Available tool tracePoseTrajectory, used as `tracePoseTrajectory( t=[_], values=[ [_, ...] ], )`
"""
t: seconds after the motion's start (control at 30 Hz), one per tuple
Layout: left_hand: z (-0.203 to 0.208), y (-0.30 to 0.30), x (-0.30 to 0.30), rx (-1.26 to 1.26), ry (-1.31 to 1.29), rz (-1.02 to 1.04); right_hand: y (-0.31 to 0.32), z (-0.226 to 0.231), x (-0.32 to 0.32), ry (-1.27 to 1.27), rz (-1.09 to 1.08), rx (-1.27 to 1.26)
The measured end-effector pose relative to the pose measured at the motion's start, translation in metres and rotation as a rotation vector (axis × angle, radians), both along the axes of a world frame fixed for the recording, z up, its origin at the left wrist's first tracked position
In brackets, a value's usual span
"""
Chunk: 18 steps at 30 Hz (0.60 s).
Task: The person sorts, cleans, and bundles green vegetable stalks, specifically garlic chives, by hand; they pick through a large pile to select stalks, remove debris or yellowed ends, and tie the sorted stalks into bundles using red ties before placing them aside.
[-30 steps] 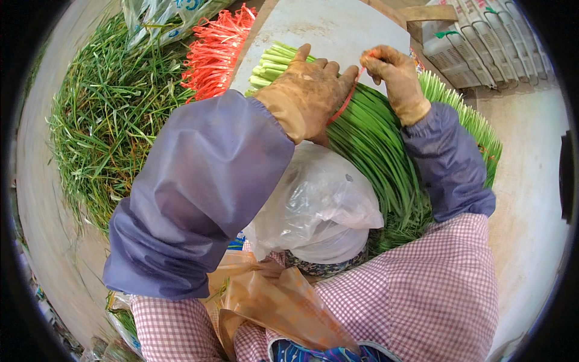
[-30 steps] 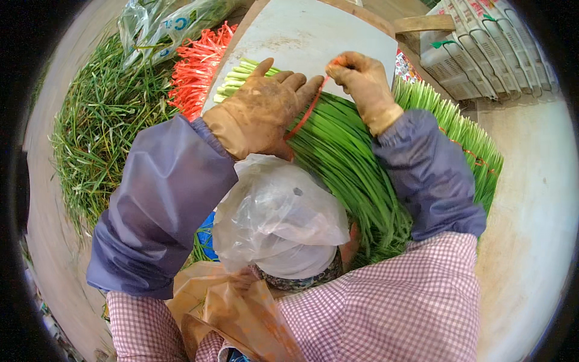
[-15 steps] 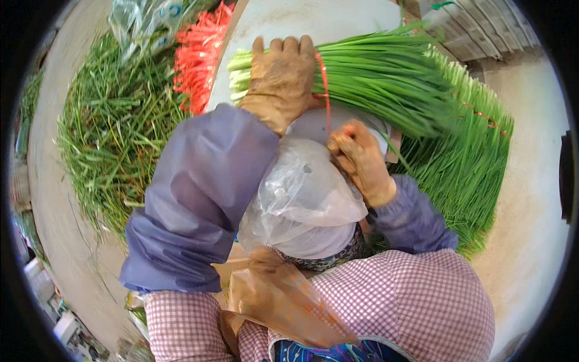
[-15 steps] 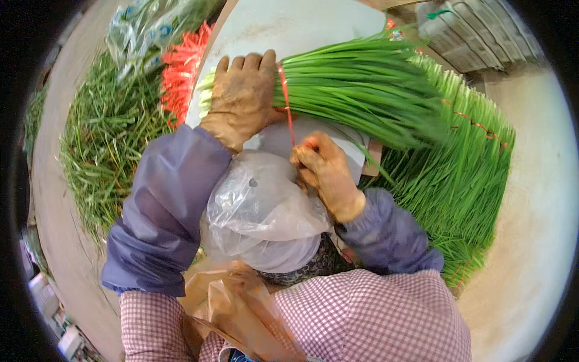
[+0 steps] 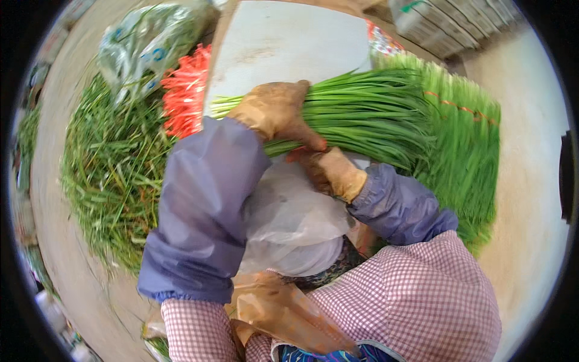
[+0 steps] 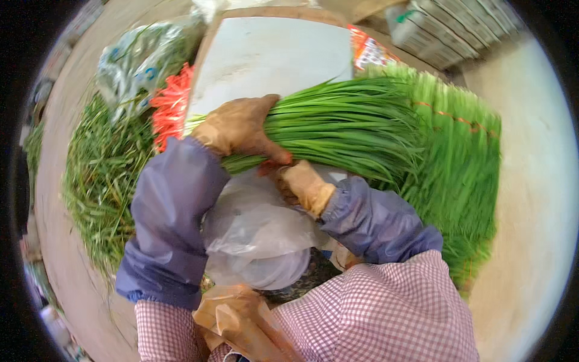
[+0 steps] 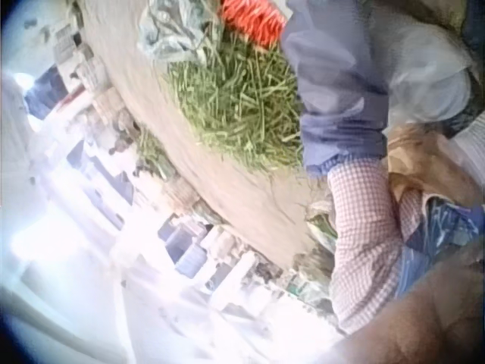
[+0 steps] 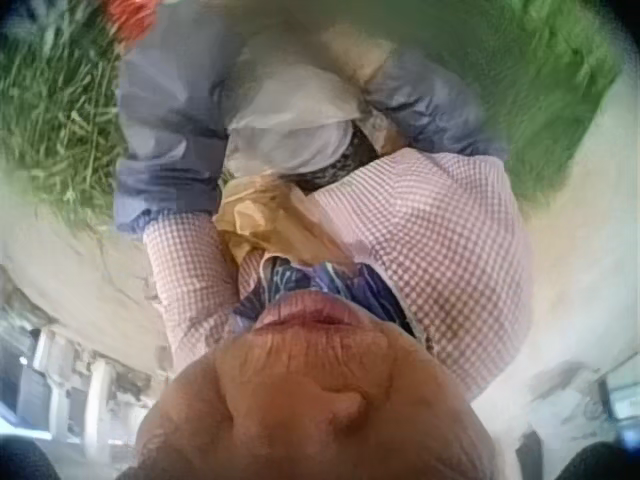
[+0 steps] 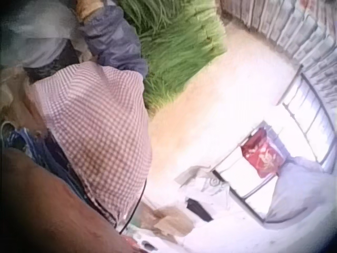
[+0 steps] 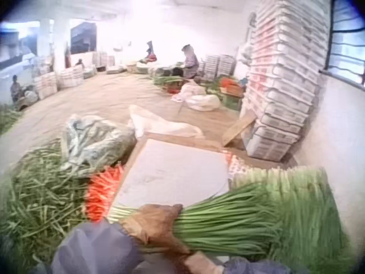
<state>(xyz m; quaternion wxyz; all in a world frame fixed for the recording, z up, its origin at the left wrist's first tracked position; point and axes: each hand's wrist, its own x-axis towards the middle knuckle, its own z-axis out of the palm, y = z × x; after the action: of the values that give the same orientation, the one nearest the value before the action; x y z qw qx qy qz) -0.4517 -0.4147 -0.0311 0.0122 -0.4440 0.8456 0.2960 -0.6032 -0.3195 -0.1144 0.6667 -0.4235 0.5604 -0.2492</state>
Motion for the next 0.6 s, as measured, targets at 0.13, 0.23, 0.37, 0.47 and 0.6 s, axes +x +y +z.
tracePoseTrajectory(
  t=[0.13, 0.23, 0.37, 0.47, 0.6],
  values=[
    [0.004, 0.020, 0.005, -0.087, 0.344, 0.095, 0.001, 0.007, -0.018, 0.378, 0.034, -0.677],
    [0.035, 0.043, 0.013, -0.406, 0.727, 0.186, -0.006, 0.038, -0.012, 0.235, 0.058, -0.427],
    [0.078, 0.061, 0.037, -0.729, 0.859, 0.210, -0.009, 0.056, -0.003, 0.169, 0.121, -0.303],
    [0.071, 0.073, 0.040, -0.784, 0.899, 0.289, -0.011, 0.068, -0.005, 0.200, 0.137, -0.289],
    [-0.003, 0.077, 0.049, -0.505, 0.847, 0.450, -0.009, 0.079, 0.007, 0.255, 0.208, -0.323]
  ],
)
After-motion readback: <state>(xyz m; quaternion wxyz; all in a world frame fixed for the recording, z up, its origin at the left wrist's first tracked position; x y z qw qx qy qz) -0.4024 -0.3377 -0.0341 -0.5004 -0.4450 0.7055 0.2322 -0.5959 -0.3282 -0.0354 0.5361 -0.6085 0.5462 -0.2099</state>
